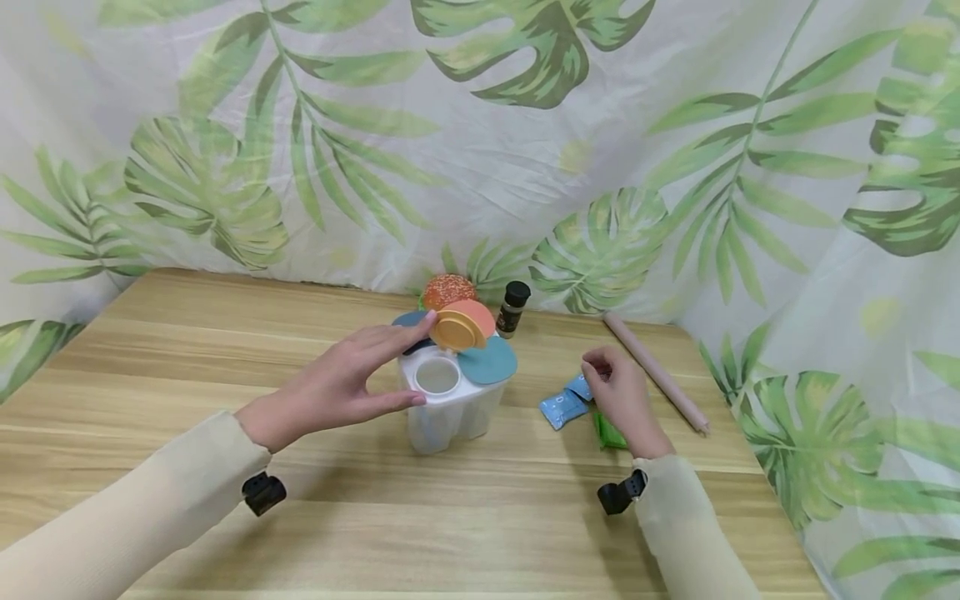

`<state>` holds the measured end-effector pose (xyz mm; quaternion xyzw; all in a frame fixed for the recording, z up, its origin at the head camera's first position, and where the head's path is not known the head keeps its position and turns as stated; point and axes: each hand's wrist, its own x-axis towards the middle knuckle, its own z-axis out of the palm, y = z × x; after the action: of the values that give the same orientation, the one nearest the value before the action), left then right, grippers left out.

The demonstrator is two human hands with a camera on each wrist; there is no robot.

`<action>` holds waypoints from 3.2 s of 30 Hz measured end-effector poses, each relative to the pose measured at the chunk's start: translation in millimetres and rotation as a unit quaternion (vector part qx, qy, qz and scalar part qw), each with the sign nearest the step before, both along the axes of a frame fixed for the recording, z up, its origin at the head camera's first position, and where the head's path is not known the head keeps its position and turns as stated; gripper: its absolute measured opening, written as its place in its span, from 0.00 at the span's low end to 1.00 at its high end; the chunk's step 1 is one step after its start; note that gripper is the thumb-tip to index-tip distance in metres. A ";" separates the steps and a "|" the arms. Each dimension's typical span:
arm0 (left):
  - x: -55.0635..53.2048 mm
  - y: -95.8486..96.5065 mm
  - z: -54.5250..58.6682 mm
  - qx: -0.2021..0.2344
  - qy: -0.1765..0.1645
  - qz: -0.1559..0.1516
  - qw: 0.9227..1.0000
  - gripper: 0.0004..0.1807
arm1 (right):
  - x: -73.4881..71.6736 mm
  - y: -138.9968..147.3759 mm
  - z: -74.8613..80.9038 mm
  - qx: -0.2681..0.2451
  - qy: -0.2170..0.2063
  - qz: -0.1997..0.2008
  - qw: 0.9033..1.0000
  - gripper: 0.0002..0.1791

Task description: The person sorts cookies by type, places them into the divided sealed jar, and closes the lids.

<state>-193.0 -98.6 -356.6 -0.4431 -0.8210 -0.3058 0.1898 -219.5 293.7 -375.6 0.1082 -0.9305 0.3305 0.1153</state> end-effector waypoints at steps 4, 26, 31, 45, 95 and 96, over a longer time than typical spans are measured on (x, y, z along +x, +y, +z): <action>-0.4 2.8 -0.5 0.004 -0.002 -0.001 1.000 0.52 | -6.7 13.4 -6.4 0.061 -0.061 -0.004 0.996 0.19; 1.8 0.1 -0.6 0.020 -0.001 -0.001 1.000 0.51 | -32.2 24.0 -33.7 0.117 -0.111 0.021 0.987 0.31; 1.9 -0.4 -0.6 0.020 0.000 0.001 1.000 0.51 | -34.9 25.4 -34.7 0.109 -0.070 0.027 0.991 0.31; 0.6 -3.1 2.8 0.020 -0.006 0.004 1.000 0.52 | -31.9 25.6 -14.5 0.046 -0.010 0.021 0.999 0.19; 0.4 0.1 -1.9 0.026 0.002 -0.006 1.000 0.51 | 48.1 -135.9 69.5 -0.054 0.262 0.270 0.925 0.21; 0.4 0.0 -1.8 0.028 0.002 -0.006 1.000 0.52 | 47.4 -137.0 68.9 -0.048 0.259 0.272 0.926 0.21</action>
<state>-192.6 -98.6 -358.4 -0.4433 -0.8091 -0.3285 0.2022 -172.1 156.6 -306.7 0.4331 -0.7859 0.3543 0.2630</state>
